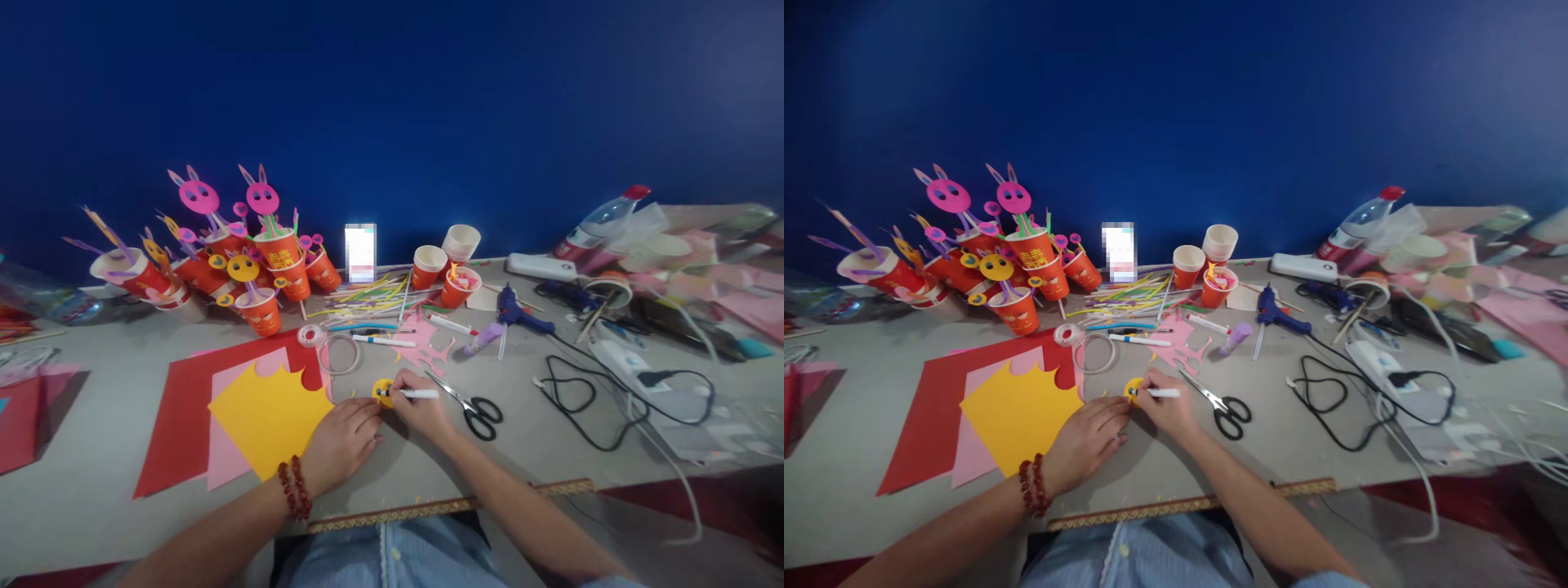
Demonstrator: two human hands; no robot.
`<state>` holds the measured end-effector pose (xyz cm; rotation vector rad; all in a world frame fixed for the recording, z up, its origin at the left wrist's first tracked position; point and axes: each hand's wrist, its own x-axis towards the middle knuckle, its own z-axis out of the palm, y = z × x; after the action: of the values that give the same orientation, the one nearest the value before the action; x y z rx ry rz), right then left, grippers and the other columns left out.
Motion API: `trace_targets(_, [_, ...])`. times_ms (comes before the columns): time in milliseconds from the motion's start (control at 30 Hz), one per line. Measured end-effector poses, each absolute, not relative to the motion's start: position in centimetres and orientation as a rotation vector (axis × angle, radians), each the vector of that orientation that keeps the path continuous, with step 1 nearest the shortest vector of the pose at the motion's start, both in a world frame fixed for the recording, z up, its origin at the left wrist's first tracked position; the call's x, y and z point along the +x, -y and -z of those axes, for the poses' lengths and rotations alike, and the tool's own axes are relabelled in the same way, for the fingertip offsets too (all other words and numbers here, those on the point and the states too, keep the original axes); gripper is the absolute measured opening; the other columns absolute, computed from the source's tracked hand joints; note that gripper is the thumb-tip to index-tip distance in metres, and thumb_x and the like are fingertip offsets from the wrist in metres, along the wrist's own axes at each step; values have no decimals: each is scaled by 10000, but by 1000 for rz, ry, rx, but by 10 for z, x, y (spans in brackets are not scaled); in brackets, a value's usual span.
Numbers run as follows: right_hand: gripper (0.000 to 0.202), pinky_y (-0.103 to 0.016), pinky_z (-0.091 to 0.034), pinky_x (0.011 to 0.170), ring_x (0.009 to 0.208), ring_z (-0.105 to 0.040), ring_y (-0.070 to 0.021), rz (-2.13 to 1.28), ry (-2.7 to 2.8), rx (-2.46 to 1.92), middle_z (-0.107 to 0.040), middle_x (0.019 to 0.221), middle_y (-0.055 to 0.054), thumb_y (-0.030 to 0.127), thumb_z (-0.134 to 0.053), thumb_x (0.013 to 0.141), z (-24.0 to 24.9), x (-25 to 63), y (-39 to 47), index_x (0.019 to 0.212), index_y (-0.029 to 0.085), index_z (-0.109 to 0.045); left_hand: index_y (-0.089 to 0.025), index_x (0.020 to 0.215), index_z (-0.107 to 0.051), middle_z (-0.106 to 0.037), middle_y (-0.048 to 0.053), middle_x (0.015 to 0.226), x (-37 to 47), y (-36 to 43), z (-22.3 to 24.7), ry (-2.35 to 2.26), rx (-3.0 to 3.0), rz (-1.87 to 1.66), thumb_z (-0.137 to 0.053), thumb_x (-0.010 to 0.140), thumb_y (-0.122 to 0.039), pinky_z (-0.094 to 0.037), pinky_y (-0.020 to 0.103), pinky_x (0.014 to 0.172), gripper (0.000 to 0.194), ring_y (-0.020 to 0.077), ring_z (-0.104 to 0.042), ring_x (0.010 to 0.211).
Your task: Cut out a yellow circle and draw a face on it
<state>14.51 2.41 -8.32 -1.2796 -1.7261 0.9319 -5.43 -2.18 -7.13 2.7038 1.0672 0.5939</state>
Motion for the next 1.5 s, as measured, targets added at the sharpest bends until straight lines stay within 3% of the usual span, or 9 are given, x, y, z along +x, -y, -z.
trace_targets(1500, [133, -249, -334, 517, 531, -437, -128, -927, 1673, -1288, -505, 566, 36, 215, -504, 753, 79, 145, -24, 621, 214, -494, -156, 1100, -621, -671, 109, 1219, -53, 22, 69, -1069, 2696, -615, -485, 966, -235, -502, 446, 999, 207, 251, -585, 1190])
